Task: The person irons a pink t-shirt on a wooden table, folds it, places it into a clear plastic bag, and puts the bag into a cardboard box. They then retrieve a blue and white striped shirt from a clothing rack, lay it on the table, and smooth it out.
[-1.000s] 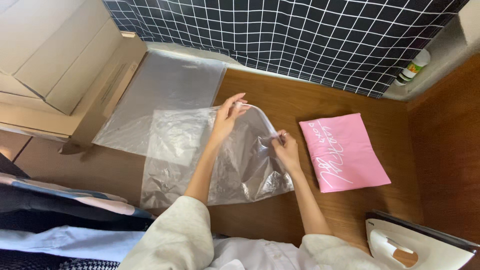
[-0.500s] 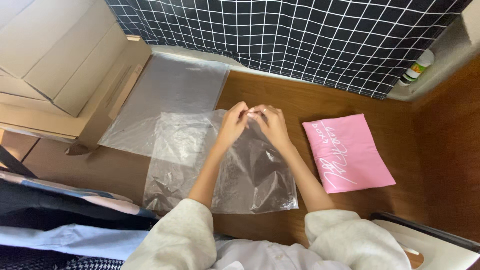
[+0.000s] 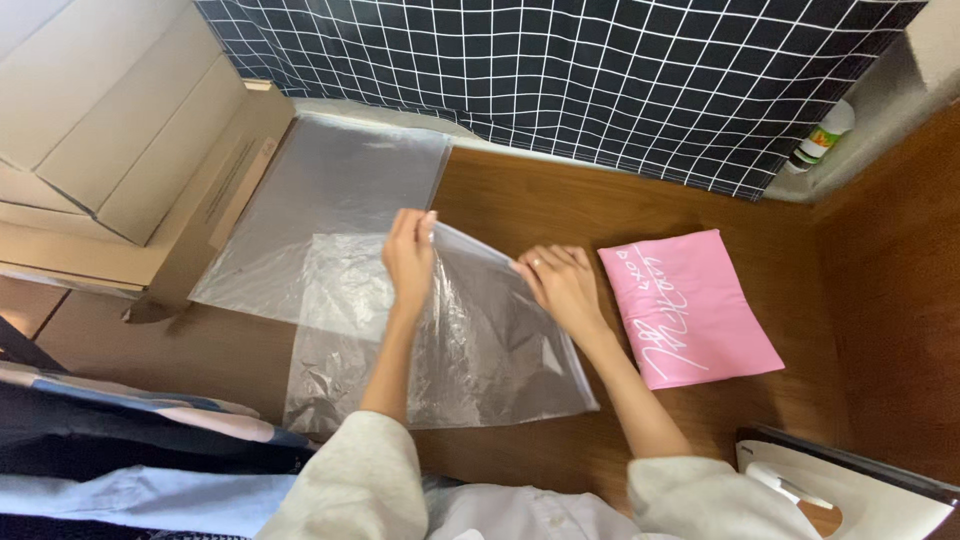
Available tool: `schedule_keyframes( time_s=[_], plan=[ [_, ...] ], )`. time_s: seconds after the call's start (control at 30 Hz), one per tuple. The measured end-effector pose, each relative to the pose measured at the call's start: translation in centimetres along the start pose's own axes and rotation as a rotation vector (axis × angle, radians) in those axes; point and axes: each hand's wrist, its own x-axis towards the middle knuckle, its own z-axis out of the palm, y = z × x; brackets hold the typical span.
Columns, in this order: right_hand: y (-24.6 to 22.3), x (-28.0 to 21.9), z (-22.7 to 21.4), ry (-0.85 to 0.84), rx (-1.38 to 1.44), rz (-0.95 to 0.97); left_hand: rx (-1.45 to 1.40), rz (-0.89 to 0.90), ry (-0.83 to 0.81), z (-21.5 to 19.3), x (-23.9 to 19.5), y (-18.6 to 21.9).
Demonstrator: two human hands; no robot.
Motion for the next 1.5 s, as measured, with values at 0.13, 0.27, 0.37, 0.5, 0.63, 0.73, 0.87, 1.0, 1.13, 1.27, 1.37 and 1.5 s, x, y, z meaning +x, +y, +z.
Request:
schedule_keyframes(
  time_s=[0.13, 0.27, 0.37, 0.5, 0.63, 0.73, 0.87, 1.0, 1.13, 1.27, 1.37, 1.5],
  plan=[
    [2.9, -3.6, -1.0, -0.011, -0.048, 0.019, 0.127, -0.037, 0.178, -3.5, 0.9, -4.5],
    [5.3, -6.9, -1.5, -0.067, 0.038, 0.159, 0.243, -0.062, 0.232, -6.2, 1.5, -7.7],
    [5.6, -7.6, -0.1, -0.077, 0.267, 0.391, 0.079, -0.204, 0.178, -6.2, 0.7, -6.1],
    [4.7, -7.1, 0.3, 0.215, 0.796, 0.941, -0.341, -0.504, 0.096, -1.9, -1.8, -7.4],
    [7.4, -9.0, 3.1, 0.337, 0.992, 1.169, -0.842, -0.605, -0.096, 4.8, -6.7, -13.4],
    [8.0, -9.9, 2.8, 0.319, 1.098, 1.309, -0.306, -0.688, -0.605, 5.2, -7.1, -6.9],
    [7.7, -10.7, 1.3, 0.117, 1.039, 1.332, 0.302, -0.430, -0.922, 4.8, -6.9, -5.8],
    [5.1, -8.9, -1.7, -0.035, 1.024, 1.337, 0.456, -0.190, -1.102, 7.0, -6.4, -12.6],
    [7.3, -10.3, 1.6, -0.018, 1.049, 1.375, 0.481, -0.128, -1.220, 5.0, -3.6, -11.9],
    [8.0, -11.6, 5.4, -0.050, 1.011, 1.300, 0.716, -0.068, -0.934, 4.8, -2.8, -10.4],
    [6.7, -11.2, 7.2, -0.210, 0.889, 1.192, 0.456, -0.181, -0.798, 6.2, -4.7, -8.4],
    [5.2, -9.8, 8.3, -0.382, 0.910, 1.198, 0.332, -0.294, -1.082, 5.0, -5.5, -2.0]
  ],
)
